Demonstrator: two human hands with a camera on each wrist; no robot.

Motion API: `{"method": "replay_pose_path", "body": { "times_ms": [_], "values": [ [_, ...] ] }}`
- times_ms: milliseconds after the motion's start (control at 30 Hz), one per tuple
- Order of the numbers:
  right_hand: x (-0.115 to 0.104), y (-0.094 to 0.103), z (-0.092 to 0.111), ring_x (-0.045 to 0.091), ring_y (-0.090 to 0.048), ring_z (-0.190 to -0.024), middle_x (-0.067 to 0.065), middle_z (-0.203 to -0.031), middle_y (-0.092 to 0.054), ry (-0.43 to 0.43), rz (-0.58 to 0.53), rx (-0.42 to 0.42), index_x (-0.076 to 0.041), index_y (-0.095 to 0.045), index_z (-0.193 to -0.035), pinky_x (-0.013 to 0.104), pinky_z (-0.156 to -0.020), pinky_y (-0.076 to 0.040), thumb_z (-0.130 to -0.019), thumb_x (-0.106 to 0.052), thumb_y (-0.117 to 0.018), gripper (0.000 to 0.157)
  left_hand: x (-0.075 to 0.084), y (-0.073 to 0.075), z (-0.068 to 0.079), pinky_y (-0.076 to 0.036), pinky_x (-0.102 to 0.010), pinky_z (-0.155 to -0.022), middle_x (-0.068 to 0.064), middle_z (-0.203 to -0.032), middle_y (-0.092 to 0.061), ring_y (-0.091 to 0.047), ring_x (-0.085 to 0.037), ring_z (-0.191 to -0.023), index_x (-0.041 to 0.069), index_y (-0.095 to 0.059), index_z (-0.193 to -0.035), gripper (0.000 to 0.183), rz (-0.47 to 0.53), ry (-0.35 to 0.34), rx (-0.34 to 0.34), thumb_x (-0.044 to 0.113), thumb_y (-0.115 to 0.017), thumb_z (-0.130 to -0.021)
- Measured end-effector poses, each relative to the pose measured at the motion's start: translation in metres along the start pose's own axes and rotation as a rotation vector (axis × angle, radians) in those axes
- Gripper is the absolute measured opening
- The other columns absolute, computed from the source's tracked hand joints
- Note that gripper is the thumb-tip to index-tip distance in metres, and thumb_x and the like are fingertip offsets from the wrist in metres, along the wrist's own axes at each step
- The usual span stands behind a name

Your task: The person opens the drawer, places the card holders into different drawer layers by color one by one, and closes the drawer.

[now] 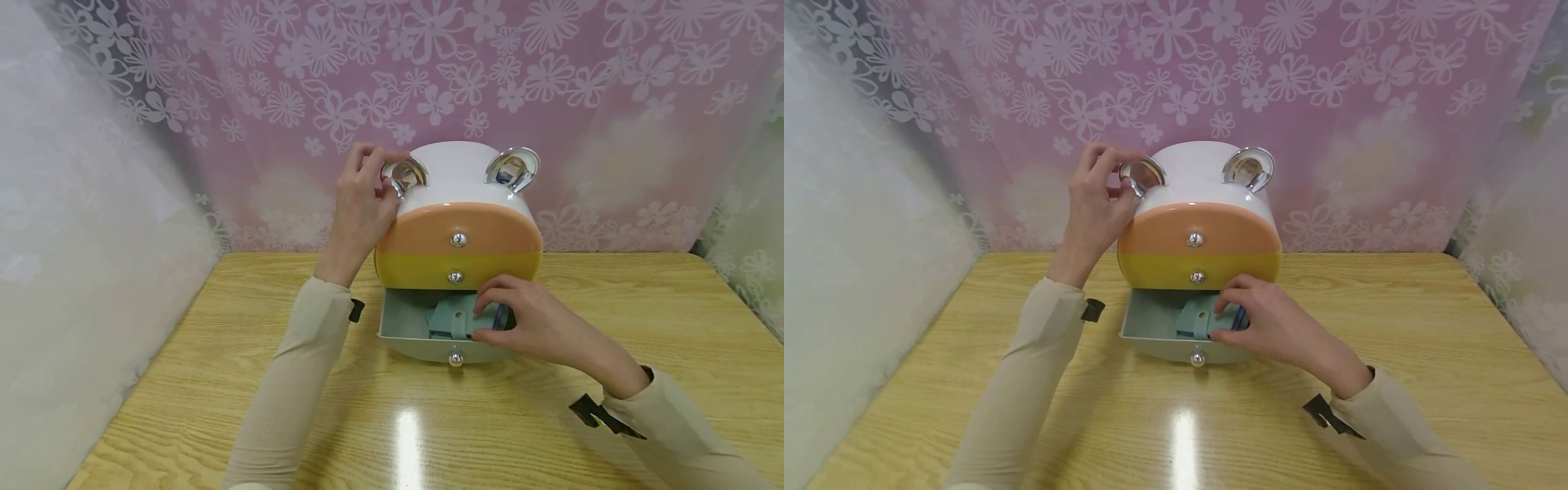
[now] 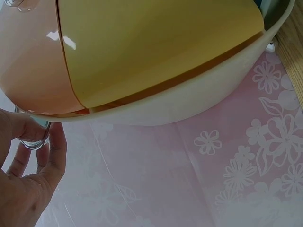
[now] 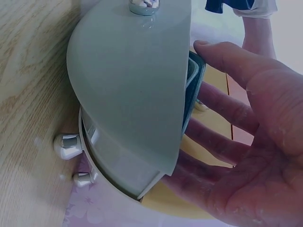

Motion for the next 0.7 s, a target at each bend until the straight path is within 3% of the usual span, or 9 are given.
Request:
{"method": "replay_pose_path", "body": {
  "times_ms": [433,700],
  "values": [
    [-0.003,0.000,0.004,0.018,-0.067,-0.096,0.000,-0.107,-0.069,0.027,0.001,0.104,-0.017,-0.074,-0.093,0.039,-0.077,-0.058,-0.081,-0.015,-0.085,0.016,0.001,0.000,0.000,-0.060,-0.029,-0.075,-0.015,-0.114,-0.055,-0.058,-0.023,-0.095,0.006,-0.070,-0.120,0.037,-0.010,-0.014,0.007,-0.008,-0.055,-0.090],
    [-0.012,-0.001,0.012,0.017,-0.066,-0.099,0.004,-0.111,-0.069,0.206,0.033,0.231,-0.016,-0.074,-0.095,0.034,-0.078,-0.058,-0.079,-0.012,-0.086,0.021,0.001,0.001,0.000,-0.061,-0.029,-0.075,-0.014,-0.114,-0.054,-0.058,-0.023,-0.094,0.007,-0.070,-0.121,0.038,0.018,-0.012,0.007,-0.009,-0.055,-0.089]
  ]
}}
Point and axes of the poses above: each hand's wrist, its own z-axis away from the middle knuckle, its own y-axis out of the back of the hand, x = y × z, the point moved 4 cm from there along -z, towards the middle knuckle
